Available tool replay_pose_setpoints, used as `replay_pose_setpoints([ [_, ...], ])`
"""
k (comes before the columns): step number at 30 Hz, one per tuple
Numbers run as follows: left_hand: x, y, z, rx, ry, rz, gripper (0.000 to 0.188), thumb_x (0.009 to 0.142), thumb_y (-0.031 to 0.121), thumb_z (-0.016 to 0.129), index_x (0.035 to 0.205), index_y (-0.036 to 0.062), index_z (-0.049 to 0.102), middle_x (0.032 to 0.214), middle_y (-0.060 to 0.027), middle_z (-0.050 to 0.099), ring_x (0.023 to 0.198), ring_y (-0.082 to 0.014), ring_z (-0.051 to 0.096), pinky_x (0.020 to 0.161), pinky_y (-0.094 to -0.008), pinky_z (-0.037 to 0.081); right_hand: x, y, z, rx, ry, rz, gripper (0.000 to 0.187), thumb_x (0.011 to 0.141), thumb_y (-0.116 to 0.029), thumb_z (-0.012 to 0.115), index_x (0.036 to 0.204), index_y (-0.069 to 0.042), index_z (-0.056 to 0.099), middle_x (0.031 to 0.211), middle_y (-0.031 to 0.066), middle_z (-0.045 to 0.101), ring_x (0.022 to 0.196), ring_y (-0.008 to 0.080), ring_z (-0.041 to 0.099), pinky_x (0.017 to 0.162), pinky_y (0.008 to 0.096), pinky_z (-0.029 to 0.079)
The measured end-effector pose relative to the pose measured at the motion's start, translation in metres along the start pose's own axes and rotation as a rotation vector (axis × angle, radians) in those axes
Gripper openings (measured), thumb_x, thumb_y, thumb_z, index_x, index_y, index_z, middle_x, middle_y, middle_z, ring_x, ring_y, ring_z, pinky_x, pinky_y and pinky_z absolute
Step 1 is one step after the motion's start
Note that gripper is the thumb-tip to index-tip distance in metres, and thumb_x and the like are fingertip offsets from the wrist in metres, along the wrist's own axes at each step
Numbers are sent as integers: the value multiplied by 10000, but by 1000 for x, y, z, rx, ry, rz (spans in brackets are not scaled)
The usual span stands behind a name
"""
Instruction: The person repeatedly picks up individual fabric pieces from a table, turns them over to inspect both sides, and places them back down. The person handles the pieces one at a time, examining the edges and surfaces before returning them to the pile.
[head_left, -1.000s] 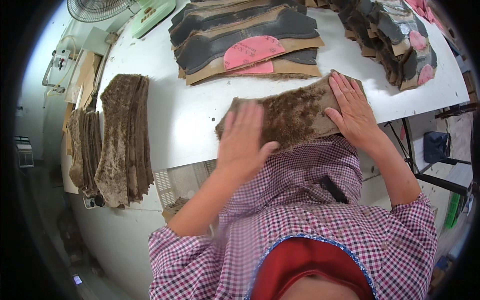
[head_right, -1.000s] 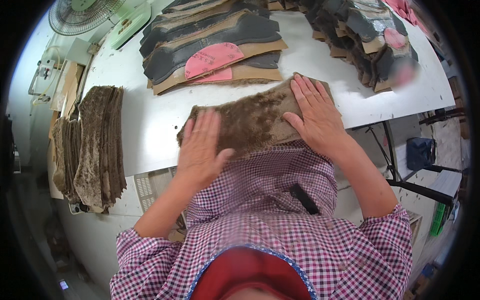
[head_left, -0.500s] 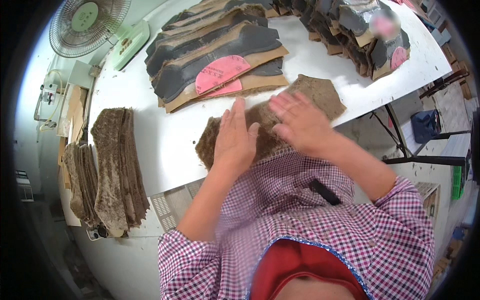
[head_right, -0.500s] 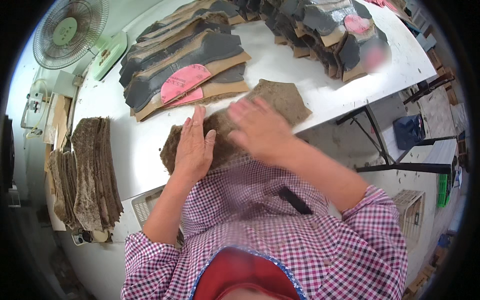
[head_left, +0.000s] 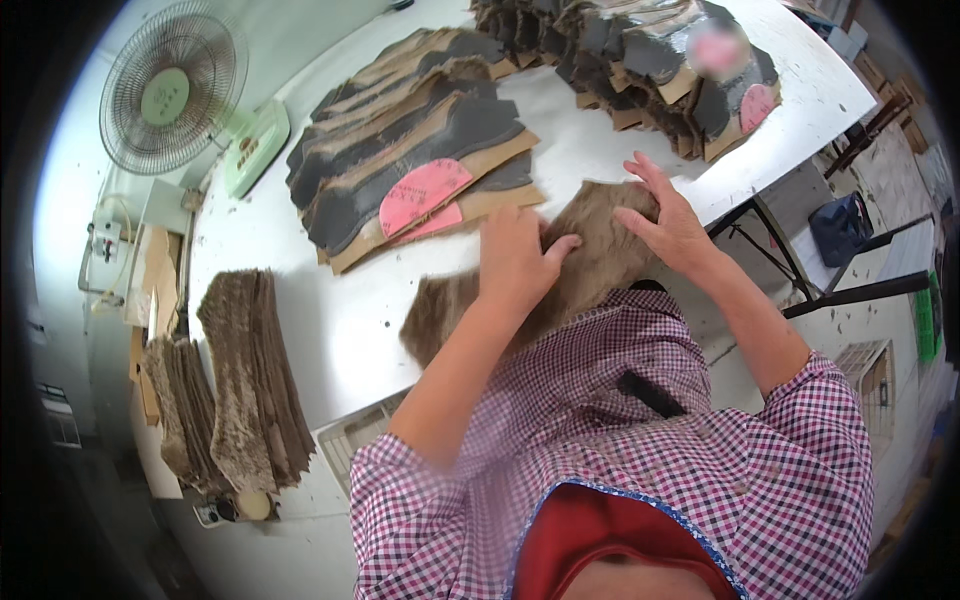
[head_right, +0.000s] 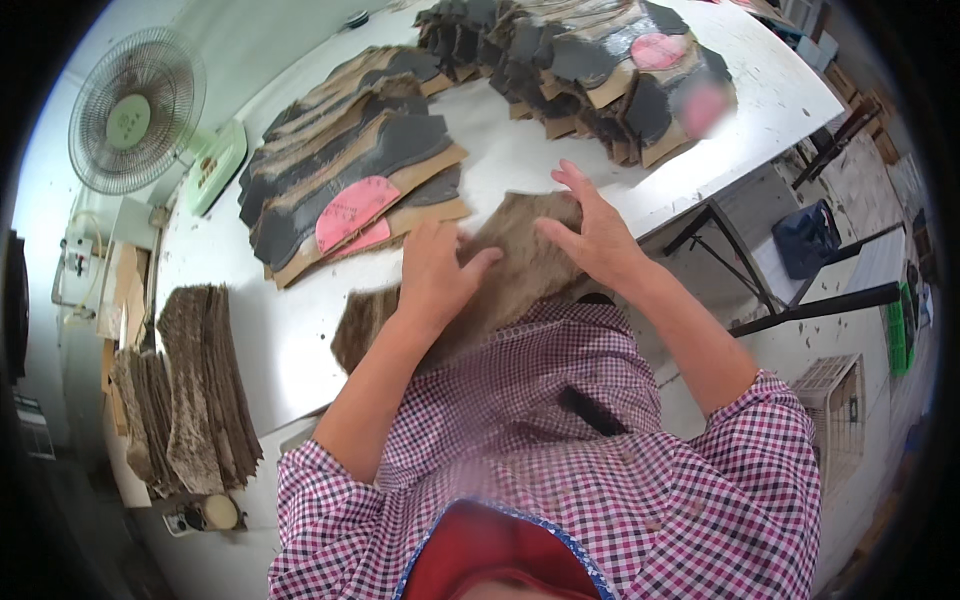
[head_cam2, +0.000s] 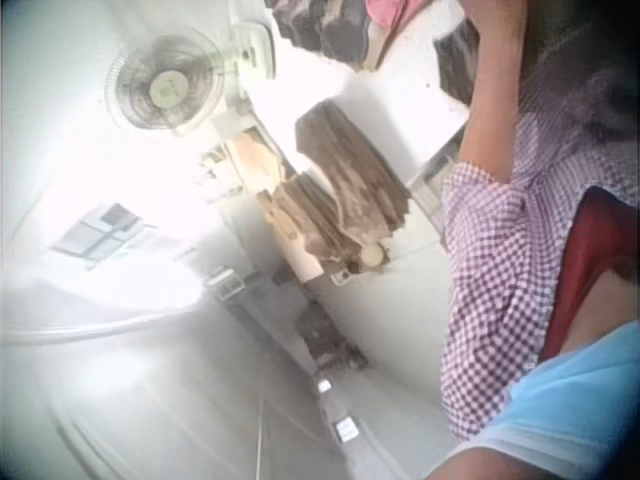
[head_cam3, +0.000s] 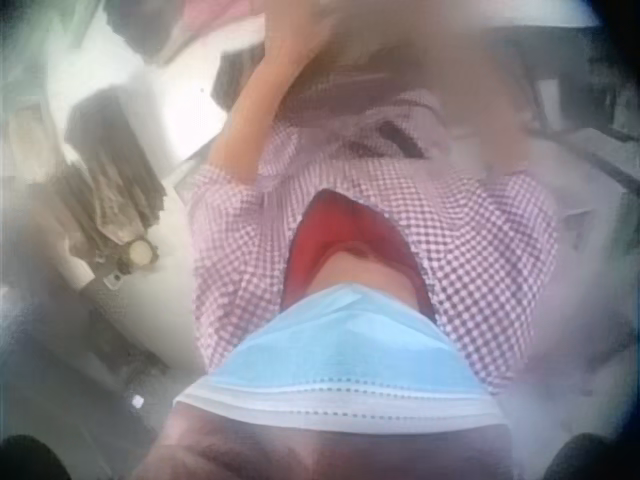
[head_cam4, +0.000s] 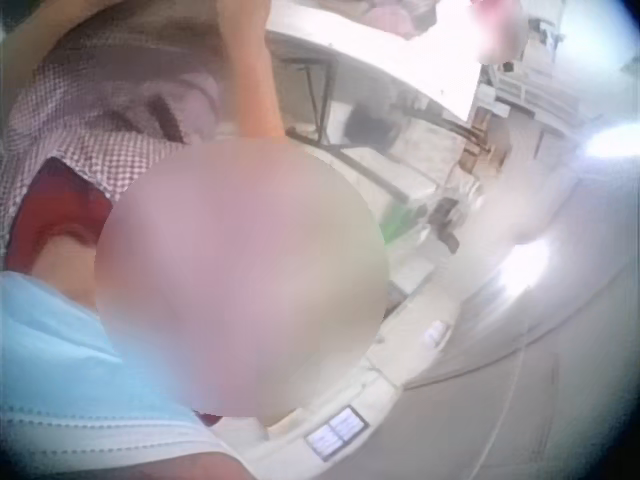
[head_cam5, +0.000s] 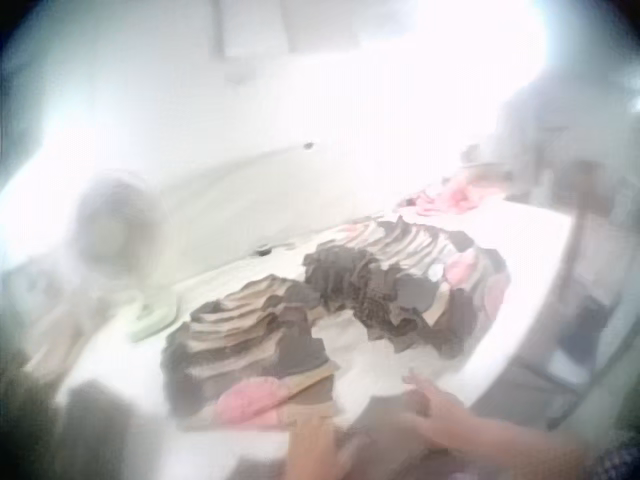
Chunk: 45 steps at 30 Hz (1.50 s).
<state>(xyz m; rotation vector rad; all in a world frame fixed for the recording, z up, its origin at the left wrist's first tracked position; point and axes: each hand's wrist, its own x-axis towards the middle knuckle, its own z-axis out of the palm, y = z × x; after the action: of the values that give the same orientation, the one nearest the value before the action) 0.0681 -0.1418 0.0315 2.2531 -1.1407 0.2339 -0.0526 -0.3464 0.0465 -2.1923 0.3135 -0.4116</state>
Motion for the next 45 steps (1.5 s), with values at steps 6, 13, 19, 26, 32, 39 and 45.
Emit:
replay_pose_setpoints([
  [6,-22,25,-64,-292,-35,-124,285,741,80,800,887,39,558,835,-100,585,783,-213,576,698,-310,475,-26,-51,-28,336,-93,56,189,838,-78,710,988,18,648,910,48,648,752,149,587,718,278,490],
  [13,-41,37,-104,-315,118,88,279,741,8,787,923,36,576,794,-61,624,684,-141,583,657,-259,490,-36,-86,-34,290,27,-464,233,763,89,694,971,-15,674,890,64,636,792,161,619,660,269,499],
  [19,-63,30,-139,-154,167,58,276,769,15,745,999,34,595,851,-156,641,690,-303,640,627,-333,508,-29,-93,-14,163,145,-533,394,735,118,665,1111,2,633,1064,135,633,959,235,619,849,307,495],
  [26,-96,-83,-319,331,460,-427,276,1008,259,480,1025,20,617,892,-231,652,793,-380,645,713,-450,489,-40,-88,1,175,-3,-194,180,912,-5,564,1078,38,621,1017,70,636,977,142,572,899,273,441],
  [32,-160,-237,-360,707,177,-1017,437,1017,403,416,1083,29,632,936,-213,658,897,-361,630,821,-455,497,-30,-91,46,168,-190,-206,114,911,-37,583,984,15,653,903,68,664,879,147,604,843,275,463],
  [39,-172,-248,-336,715,283,-1003,536,1010,472,382,1281,45,557,1171,-225,588,1113,-374,557,944,-473,452,-34,-89,70,69,-296,-124,121,903,-60,607,970,22,664,912,79,681,860,158,606,811,283,469],
  [45,-178,-132,-283,1142,-143,-672,851,909,550,545,1521,68,202,1531,-249,234,1445,-374,193,1158,-573,118,-33,-87,75,75,-278,-96,118,897,-63,612,966,20,661,875,69,670,827,144,583,786,270,461],
])
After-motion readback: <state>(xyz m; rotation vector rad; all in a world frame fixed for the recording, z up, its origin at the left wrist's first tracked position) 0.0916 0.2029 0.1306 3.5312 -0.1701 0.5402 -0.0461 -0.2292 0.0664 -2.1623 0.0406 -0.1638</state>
